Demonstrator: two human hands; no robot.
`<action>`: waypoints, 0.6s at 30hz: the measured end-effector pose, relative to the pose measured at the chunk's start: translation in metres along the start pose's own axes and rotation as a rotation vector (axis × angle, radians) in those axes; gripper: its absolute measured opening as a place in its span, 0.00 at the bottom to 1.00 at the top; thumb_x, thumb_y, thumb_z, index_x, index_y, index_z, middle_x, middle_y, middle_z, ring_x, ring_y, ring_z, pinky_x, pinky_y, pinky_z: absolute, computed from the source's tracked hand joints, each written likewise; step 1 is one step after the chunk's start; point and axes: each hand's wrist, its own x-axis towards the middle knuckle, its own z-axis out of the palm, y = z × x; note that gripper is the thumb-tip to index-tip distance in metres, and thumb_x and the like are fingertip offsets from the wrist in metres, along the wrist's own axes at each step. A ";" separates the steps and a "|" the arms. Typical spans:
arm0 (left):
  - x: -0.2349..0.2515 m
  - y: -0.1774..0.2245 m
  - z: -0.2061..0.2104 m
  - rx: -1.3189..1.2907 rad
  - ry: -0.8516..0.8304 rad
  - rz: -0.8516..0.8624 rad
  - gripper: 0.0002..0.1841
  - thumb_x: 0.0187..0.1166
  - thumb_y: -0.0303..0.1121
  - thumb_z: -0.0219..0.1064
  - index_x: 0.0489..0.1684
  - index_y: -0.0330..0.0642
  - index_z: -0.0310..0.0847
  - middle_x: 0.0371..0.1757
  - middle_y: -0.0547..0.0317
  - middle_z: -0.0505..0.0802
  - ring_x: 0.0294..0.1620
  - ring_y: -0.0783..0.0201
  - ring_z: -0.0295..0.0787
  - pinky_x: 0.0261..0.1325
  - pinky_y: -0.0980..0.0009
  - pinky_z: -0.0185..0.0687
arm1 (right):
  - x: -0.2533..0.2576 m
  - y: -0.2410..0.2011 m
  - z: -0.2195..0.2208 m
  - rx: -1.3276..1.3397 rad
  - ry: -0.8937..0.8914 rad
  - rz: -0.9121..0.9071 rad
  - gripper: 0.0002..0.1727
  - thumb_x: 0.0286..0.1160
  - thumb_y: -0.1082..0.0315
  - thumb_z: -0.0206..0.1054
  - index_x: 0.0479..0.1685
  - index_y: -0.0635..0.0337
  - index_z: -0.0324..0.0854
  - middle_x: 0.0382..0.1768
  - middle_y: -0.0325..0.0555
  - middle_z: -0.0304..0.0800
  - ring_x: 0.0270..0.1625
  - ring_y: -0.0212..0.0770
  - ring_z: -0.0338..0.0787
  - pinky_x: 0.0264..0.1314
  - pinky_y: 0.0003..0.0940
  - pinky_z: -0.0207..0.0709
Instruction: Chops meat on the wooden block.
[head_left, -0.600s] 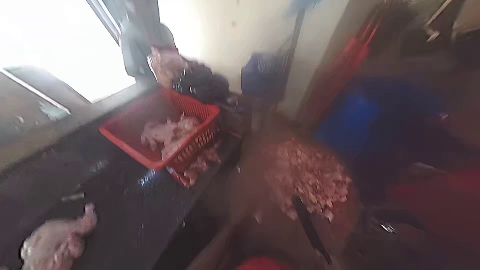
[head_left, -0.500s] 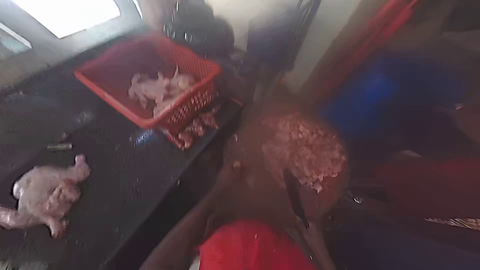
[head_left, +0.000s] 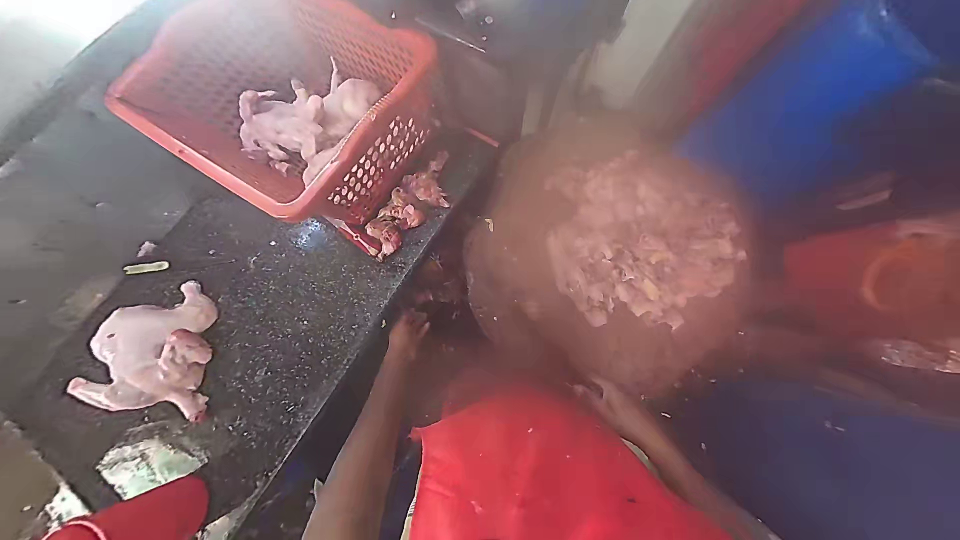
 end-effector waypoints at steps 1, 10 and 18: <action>0.004 0.005 0.002 0.061 0.047 0.008 0.26 0.95 0.44 0.48 0.81 0.35 0.67 0.74 0.41 0.83 0.69 0.51 0.86 0.67 0.55 0.83 | 0.001 0.000 0.004 0.046 0.071 0.038 0.28 0.88 0.43 0.58 0.55 0.63 0.83 0.37 0.57 0.87 0.42 0.54 0.88 0.53 0.58 0.79; -0.081 0.075 0.134 0.670 -0.344 0.737 0.16 0.89 0.33 0.56 0.65 0.32 0.80 0.56 0.48 0.91 0.48 0.64 0.92 0.54 0.63 0.90 | -0.018 0.043 -0.007 -0.162 0.094 -0.003 0.29 0.89 0.43 0.55 0.69 0.58 0.79 0.58 0.59 0.90 0.63 0.60 0.89 0.66 0.65 0.79; -0.142 0.044 0.314 1.797 -0.959 1.082 0.27 0.77 0.39 0.69 0.78 0.47 0.78 0.78 0.47 0.82 0.82 0.45 0.74 0.82 0.42 0.68 | 0.000 0.008 -0.017 -0.159 0.121 -0.154 0.29 0.86 0.46 0.62 0.73 0.59 0.78 0.64 0.63 0.88 0.66 0.66 0.88 0.66 0.71 0.77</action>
